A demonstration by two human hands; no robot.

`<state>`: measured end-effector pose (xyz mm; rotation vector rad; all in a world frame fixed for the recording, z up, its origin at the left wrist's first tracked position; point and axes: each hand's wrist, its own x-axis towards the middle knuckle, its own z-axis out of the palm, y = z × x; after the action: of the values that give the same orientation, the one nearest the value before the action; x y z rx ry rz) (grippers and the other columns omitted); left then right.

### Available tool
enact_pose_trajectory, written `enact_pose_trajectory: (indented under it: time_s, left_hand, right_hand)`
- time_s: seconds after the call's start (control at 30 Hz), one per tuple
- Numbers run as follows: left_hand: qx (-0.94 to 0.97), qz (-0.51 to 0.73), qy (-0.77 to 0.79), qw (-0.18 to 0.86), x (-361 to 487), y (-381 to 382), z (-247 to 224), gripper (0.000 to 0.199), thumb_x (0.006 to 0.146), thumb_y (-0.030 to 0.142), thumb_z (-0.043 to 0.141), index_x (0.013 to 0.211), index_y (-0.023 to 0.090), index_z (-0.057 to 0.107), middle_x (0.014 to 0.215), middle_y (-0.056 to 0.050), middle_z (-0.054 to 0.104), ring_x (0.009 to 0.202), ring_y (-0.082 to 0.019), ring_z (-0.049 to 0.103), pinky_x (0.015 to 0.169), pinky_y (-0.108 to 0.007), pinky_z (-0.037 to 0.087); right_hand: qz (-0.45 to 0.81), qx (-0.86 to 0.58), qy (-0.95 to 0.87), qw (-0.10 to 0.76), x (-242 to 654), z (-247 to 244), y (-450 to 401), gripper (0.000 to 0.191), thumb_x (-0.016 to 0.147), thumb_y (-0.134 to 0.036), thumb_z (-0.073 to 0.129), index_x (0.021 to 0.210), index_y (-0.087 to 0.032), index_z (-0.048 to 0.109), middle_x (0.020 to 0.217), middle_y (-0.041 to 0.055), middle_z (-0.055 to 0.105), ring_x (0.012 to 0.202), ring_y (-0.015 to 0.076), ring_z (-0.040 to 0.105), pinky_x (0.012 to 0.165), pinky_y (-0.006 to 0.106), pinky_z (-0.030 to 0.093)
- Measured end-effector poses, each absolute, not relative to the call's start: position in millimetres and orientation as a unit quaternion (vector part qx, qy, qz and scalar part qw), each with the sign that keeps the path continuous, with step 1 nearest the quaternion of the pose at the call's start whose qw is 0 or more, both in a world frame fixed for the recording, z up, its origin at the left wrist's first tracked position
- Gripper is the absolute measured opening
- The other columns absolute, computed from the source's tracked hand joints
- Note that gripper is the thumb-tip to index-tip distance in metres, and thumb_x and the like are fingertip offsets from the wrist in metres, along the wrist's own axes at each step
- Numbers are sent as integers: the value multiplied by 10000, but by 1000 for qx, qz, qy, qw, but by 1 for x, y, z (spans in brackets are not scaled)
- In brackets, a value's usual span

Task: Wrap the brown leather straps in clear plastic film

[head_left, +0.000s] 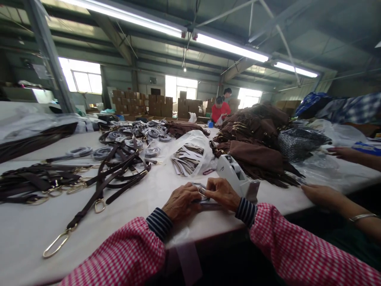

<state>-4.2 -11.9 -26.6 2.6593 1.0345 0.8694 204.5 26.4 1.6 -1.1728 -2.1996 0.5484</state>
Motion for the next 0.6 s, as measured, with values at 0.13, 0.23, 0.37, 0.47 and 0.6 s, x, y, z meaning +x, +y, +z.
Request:
enact_pose_trajectory:
  time_s: [0.13, 0.23, 0.37, 0.47, 0.6]
  left_hand:
    - [889, 281, 356, 55, -2, -12, -28, 107, 907, 274, 734, 877, 176, 703, 978, -47, 713, 931, -227, 584, 785, -323, 417]
    - [889, 273, 366, 45, -1, -13, -27, 104, 882, 274, 754, 885, 184, 703, 979, -42, 716, 927, -226, 590, 781, -325, 415]
    - [889, 274, 366, 39, 0, -14, -27, 109, 883, 290, 743, 928, 205, 693, 1028, -39, 723, 953, -227, 597, 818, -325, 422]
    - [892, 270, 362, 26, 1, -12, -32, 162, 885, 333, 735, 907, 191, 660, 983, -52, 704, 925, -227, 590, 798, -325, 420]
    - [894, 279, 350, 12, 2, -11, -39, 233, 906, 407, 711, 928, 187, 640, 976, -58, 696, 911, -228, 593, 790, -329, 420]
  right_hand:
    - [202, -420, -850, 245, 204, 8, 30, 226, 819, -302, 710, 662, -171, 614, 626, 4, 618, 608, 139, 521, 565, 254, 340]
    - [239, -388, -870, 188, 211, 19, 38, 278, 858, -391, 676, 693, -169, 647, 617, -2, 634, 551, 135, 558, 513, 238, 384]
    - [215, -382, -880, 183, 206, 40, 52, 341, 920, -426, 593, 722, -159, 670, 633, 8, 632, 576, 144, 593, 535, 244, 435]
    - [159, -399, -881, 199, 184, 55, 66, 264, 958, -345, 564, 831, -151, 691, 723, 21, 675, 683, 157, 640, 649, 259, 487]
    - [91, -435, -883, 154, 136, 54, 90, 147, 963, -252, 628, 917, -148, 721, 907, 50, 733, 914, 197, 685, 875, 333, 524]
